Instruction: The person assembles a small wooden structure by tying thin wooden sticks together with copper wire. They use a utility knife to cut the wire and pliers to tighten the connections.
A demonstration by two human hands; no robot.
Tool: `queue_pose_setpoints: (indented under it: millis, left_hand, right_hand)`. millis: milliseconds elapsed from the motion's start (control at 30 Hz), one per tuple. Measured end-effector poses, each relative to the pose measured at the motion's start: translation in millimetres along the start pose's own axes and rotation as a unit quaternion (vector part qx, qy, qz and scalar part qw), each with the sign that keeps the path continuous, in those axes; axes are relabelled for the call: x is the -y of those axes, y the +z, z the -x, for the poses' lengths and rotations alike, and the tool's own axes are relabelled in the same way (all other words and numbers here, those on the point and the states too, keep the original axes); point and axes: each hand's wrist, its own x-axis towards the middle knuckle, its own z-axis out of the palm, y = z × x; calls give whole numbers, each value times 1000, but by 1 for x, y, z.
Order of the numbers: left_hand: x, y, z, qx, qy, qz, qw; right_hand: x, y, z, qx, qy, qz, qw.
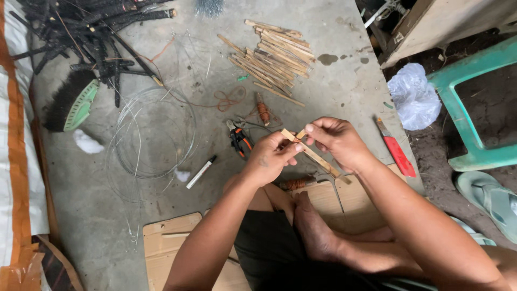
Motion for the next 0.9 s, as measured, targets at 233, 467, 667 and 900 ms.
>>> queue_pose_setpoints:
  millis: [233, 467, 667, 900]
  left_hand:
    - [15, -10, 0, 23, 7, 132, 991]
    - [20, -1, -2, 0, -25, 200, 979]
    - [19, 2, -4, -21, -31, 207, 978]
    - [18, -4, -5, -10, -30, 222, 974]
  right_hand:
    - [1, -15, 6, 69, -2, 128, 989]
    - [-8, -13, 7, 54, -6, 135, 989]
    - [-7, -5, 8, 47, -17, 105, 993]
    - [-6, -5, 6, 54, -38, 116, 991]
